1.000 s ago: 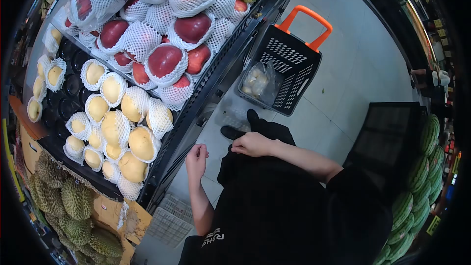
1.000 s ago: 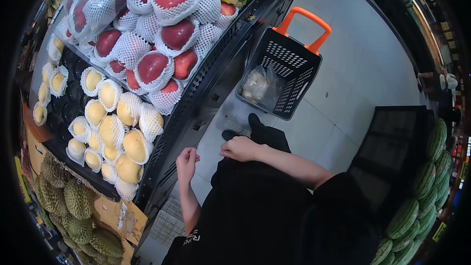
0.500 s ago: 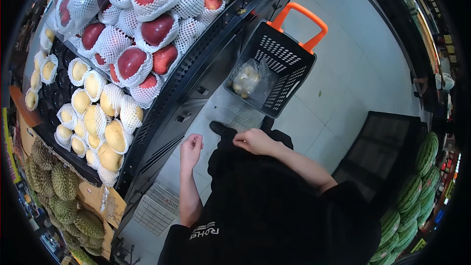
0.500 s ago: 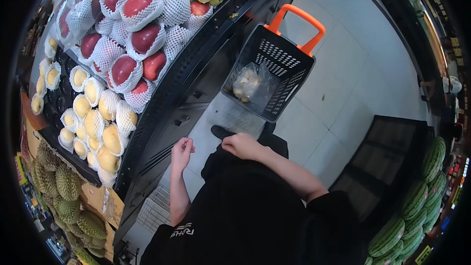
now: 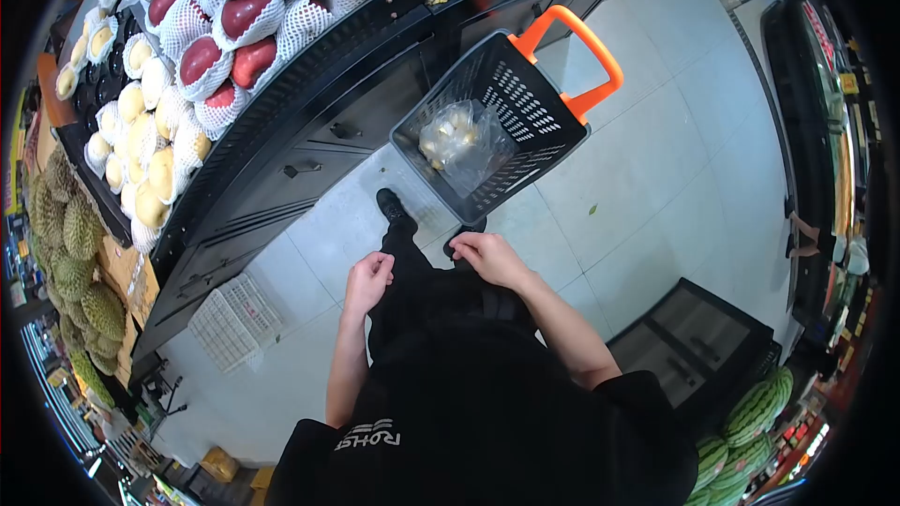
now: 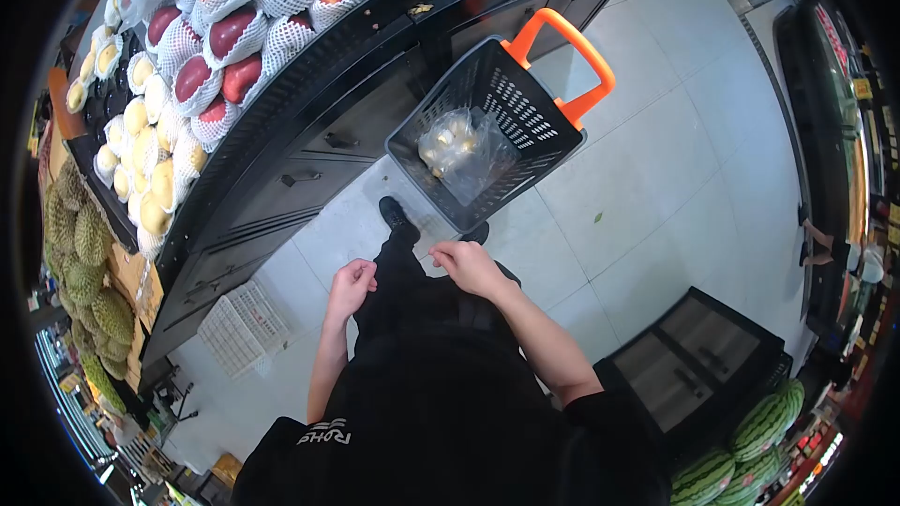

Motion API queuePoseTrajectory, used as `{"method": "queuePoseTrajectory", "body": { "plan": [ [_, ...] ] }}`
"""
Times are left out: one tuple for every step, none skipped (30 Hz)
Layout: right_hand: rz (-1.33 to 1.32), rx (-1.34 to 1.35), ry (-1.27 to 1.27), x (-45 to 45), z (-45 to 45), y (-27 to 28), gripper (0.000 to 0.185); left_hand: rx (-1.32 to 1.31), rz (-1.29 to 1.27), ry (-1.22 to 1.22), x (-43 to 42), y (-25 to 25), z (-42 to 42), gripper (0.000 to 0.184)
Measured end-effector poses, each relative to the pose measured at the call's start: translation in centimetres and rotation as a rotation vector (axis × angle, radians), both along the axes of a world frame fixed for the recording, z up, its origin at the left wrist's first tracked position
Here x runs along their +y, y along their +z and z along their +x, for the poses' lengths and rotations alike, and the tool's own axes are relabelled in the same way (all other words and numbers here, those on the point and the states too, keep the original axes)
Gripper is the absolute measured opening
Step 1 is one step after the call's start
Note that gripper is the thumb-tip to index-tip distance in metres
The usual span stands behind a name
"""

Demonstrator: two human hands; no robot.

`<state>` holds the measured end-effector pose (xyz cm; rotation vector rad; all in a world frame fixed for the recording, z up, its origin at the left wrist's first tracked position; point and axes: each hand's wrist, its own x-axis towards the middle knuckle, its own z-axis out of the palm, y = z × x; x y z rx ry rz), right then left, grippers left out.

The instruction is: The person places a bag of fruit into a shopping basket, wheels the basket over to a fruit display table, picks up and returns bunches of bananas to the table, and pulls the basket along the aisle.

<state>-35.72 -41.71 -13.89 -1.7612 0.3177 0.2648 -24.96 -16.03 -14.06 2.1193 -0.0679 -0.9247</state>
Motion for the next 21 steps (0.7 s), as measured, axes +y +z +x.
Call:
{"method": "queuePoseTrajectory", "body": {
  "plan": [
    [0.032, -0.003, -0.033, -0.6, -0.3, -0.3, 0.019, 0.017, 0.026, 0.0, -0.2, -0.2, -0.5, 0.028],
    [0.037, -0.004, -0.023, -1.1, -0.6, -0.8, 0.019, 0.034, 0.052, -0.004, -0.4, -0.4, -1.0, 0.027],
    [0.032, 0.01, -0.024, -1.6, -0.6, -1.3, 0.018, 0.032, 0.058, 0.005, -0.4, -0.6, -1.3, 0.027],
    [0.026, 0.021, -0.026, -2.1, -0.6, -1.7, 0.018, 0.047, 0.044, 0.021, -0.4, -1.0, -1.5, 0.026],
    [0.031, 0.015, -0.018, -2.5, -0.5, -2.1, 0.018, 0.061, 0.03, 0.036, -0.3, -1.4, -1.4, 0.025],
    [0.06, 0.037, -0.042, -2.9, -0.4, -2.2, 0.018, 0.056, 0.035, 0.043, 0.0, -2.1, -1.3, 0.025],
    [0.089, 0.063, -0.065, -3.2, -0.3, -2.2, 0.018, 0.088, 0.011, 0.095, 0.3, -3.0, -1.2, 0.024],
    [0.094, 0.062, -0.058, -3.5, -0.2, -2.1, 0.018, 0.121, -0.015, 0.146, 0.8, -3.8, -1.1, 0.023],
    [0.106, 0.101, -0.074, -3.9, 0.0, -1.7, 0.017, 0.119, -0.013, 0.153, 0.8, -4.1, -0.9, 0.023],
    [0.117, 0.142, -0.09, -4.2, 0.2, -1.4, 0.017, 0.166, 0.011, 0.215, 0.7, -4.4, -0.6, 0.022],
    [0.117, 0.144, -0.081, -4.4, 0.2, -1.9, 0.017, 0.213, 0.032, 0.277, 0.8, -4.7, -0.4, 0.021],
    [0.108, 0.142, -0.121, -4.6, 0.1, -2.8, 0.017, 0.214, 0.028, 0.289, 1.1, -5.5, -0.2, 0.021],
    [0.097, 0.14, -0.159, -5.0, 0.1, -3.0, 0.017, 0.255, 0.065, 0.34, 1.5, -6.5, 0.1, 0.02],
    [0.091, 0.141, -0.148, -5.5, 0.0, -3.0, 0.017, 0.298, 0.1, 0.39, 1.9, -7.6, 0.3, 0.019],
    [0.064, 0.14, -0.192, -6.1, 0.1, -2.5, 0.017, 0.299, 0.093, 0.403, 2.1, -8.5, 0.6, 0.019],
    [0.039, 0.139, -0.232, -6.6, 0.2, -2.1, 0.017, 0.319, 0.111, 0.422, 2.3, -9.2, 0.9, 0.019],
    [0.035, 0.137, -0.212, -7.2, 0.0, -2.5, 0.017, 0.34, 0.129, 0.444, 2.5, -9.8, 1.2, 0.019],
    [0.042, 0.122, -0.254, -7.8, -0.1, -3.3, 0.018, 0.337, 0.119, 0.463, 2.4, -10.4, 1.8, 0.019],
    [0.05, 0.107, -0.295, -8.4, 0.6, -3.0, 0.018, 0.357, 0.126, 0.469, 1.8, -10.9, 2.5, 0.019],
    [0.015, 0.144, -0.291, -9.2, 1.1, -2.7, 0.019, 0.379, 0.132, 0.471, 1.3, -11.3, 3.2, 0.019],
    [0.008, 0.142, -0.278, -9.8, 1.9, -2.6, 0.019, 0.381, 0.123, 0.482, 0.7, -11.5, 4.2, 0.019]
  ]
}}
